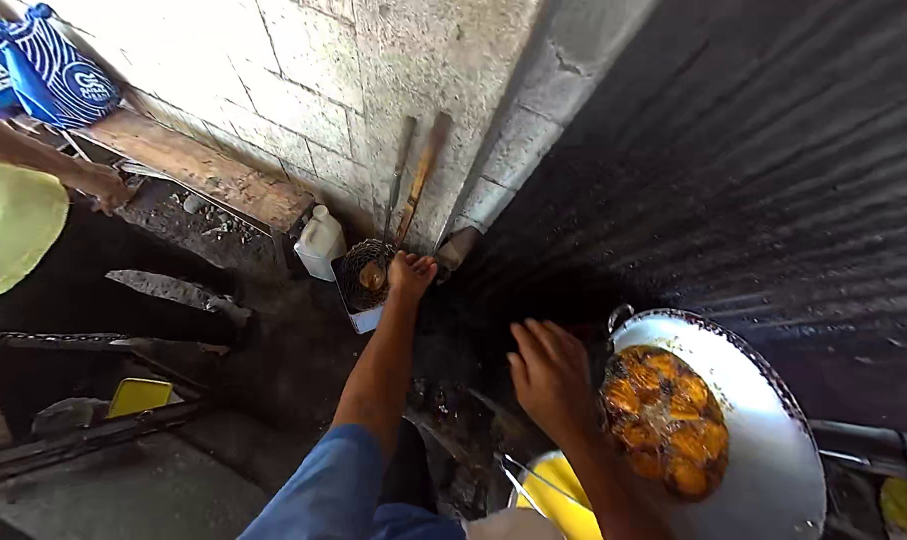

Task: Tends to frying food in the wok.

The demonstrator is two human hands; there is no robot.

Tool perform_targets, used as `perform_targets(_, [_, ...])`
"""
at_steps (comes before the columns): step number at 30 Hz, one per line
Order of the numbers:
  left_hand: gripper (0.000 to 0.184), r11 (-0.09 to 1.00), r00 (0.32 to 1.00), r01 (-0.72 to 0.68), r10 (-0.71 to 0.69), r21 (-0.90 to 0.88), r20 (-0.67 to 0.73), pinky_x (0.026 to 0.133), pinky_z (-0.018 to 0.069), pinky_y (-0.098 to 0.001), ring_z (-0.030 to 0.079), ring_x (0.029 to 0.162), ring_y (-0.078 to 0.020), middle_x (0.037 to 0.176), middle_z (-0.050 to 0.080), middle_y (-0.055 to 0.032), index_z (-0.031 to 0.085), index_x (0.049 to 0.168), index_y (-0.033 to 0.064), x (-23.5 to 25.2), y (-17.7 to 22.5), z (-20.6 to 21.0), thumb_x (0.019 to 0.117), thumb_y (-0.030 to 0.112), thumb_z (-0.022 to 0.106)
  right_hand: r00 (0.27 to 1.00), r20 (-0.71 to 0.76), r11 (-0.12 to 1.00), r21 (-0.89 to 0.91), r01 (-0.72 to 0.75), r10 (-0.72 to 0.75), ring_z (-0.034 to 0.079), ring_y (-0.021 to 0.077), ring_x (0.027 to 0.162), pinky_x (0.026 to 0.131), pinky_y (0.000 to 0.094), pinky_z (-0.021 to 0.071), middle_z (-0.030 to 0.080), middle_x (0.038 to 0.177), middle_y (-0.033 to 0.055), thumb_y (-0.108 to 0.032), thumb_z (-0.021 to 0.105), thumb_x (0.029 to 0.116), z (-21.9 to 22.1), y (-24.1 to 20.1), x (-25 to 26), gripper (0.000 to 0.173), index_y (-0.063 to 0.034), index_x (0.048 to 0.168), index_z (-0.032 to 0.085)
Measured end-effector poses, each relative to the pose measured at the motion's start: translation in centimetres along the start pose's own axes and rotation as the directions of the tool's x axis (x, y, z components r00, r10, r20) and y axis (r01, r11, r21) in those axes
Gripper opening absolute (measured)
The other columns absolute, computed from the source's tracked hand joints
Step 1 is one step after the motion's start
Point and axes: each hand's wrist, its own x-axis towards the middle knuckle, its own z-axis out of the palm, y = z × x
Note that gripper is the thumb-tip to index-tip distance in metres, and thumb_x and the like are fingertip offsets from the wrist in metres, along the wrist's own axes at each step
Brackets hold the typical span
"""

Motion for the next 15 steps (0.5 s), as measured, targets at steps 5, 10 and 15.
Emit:
perform_targets(5, [0.045, 0.987, 0.995, -0.100, 0.095, 0.128, 0.043, 0.071, 0.0543, -0.0360, 0.063, 0.080, -0.0162, 0.099, 0.066, -0.0097, 0.057, 0.121, 0.0036, 1.9, 0.1, 3.5, 0.1113, 0.040, 0.033, 0.930, 0.111, 0.935, -0.024, 0.355, -0.350, 0.056, 0.0382, 0.131, 0.114, 0.0615, 0.0377, 0.067, 0.129, 0.0157, -0.015, 0.059, 0.0998, 7.3, -4.9, 21.5, 0.030, -0.0112, 0.128, 0.069])
perform_targets(10, [0.042, 0.989, 0.994, 0.087, -0.078, -0.116, 0.077, 0.072, 0.0575, -0.0412, 0.066, 0.080, -0.0211, 0.099, 0.067, -0.0095, 0.057, 0.120, 0.0078, 4.6, 0.5, 4.4, 0.1101, 0.041, 0.034, 0.837, 0.205, 0.845, -0.070, 0.530, -0.508, 0.056, 0.0417, 0.130, 0.120, 0.0604, 0.0301, 0.068, 0.122, 0.0196, -0.005, 0.057, 0.0971, 13.4, -9.5, 36.7, 0.025, -0.0053, 0.118, 0.070])
perform_targets(15, [0.039, 0.967, 0.989, 0.139, -0.146, -0.213, -0.018, 0.069, 0.0555, -0.0360, 0.063, 0.074, -0.0179, 0.091, 0.061, -0.0078, 0.053, 0.114, 0.0065, 5.6, 2.1, 5.7, 0.1119, 0.038, 0.029, 0.831, 0.451, 0.827, -0.289, 0.481, -0.326, 0.051, 0.0498, 0.133, 0.122, 0.0646, 0.0228, 0.066, 0.124, 0.0302, 0.001, 0.050, 0.0997, 16.2, -11.2, 41.3, 0.026, 0.0077, 0.115, 0.070])
